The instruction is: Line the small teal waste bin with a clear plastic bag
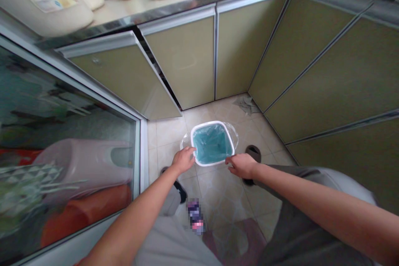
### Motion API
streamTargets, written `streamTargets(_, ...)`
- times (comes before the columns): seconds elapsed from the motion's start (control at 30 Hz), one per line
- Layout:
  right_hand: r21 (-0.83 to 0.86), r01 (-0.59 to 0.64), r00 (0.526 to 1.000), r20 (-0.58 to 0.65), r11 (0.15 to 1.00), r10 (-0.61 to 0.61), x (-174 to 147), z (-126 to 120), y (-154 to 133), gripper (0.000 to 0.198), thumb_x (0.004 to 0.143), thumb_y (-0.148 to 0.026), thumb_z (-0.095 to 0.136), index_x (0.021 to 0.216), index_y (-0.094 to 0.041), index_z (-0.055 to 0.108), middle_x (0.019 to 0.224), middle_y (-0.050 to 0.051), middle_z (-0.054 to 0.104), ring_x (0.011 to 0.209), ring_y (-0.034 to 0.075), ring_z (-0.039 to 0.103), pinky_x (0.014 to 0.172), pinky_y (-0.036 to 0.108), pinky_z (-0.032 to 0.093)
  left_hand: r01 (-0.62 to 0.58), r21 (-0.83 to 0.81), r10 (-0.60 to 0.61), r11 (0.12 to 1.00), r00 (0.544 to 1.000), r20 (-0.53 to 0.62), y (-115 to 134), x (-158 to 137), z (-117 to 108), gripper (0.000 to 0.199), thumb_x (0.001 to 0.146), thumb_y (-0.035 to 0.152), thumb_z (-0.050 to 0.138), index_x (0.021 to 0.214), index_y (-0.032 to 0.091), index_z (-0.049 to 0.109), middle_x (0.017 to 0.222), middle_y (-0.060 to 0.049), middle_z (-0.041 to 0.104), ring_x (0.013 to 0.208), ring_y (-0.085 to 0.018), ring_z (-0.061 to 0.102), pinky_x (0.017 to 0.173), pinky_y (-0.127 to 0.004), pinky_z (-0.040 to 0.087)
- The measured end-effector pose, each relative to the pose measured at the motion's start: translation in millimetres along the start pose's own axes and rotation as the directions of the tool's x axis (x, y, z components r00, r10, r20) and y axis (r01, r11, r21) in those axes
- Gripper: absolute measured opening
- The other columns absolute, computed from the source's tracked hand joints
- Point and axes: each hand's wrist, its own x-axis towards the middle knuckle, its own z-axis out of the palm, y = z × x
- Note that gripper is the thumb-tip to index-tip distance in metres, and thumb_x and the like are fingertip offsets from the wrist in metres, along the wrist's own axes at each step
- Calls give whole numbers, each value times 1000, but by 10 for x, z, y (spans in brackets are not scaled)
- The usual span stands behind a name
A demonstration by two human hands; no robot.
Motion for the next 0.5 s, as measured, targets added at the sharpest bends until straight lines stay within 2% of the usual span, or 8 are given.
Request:
streamTargets(0.1,1,-92,990,-103,996,92,120,-26,161,55,97,-39,53,149,-24,55,131,16,71,109,34,72,87,41,55,96,72,-99,993,994,45,18,40,-41,82,88,48,68,160,25,38,139,-14,60,118,-29,65,98,-37,51)
streamTargets(0.17,2,-150,984,-101,989,150,188,-11,264,59,97,-40,53,153,-21,52,135,18,68,112,35,71,87,41,55,143,101,-153,985,982,109,8,56,-52,95,85,55,71,165,26,28,144,-17,56,122,-33,64,99,-40,51)
streamTargets(0.27,-9,-185,982,-35,983,184,253,49,355,57,97,-40,55,151,-23,55,131,18,70,115,35,70,88,41,54,174,98,-189,980,968,165,-12,59,-54,97,86,58,70,166,31,22,145,-16,57,125,-34,63,100,-42,50)
streamTargets(0.37,-38,-166,986,-31,985,165,306,81,349,51,94,-36,56,143,-23,64,124,18,73,111,37,71,88,45,54,212,65,-221,975,956,193,-8,59,-66,97,85,58,69,166,34,21,141,-13,63,122,-32,65,96,-39,51)
streamTargets(0.5,-11,-34,999,-28,999,34,525,36,259,49,84,-24,63,131,-25,72,128,15,71,110,34,70,91,42,54,252,-12,-242,968,943,229,11,75,-91,97,85,54,69,165,34,18,130,-9,70,114,-28,69,88,-33,51)
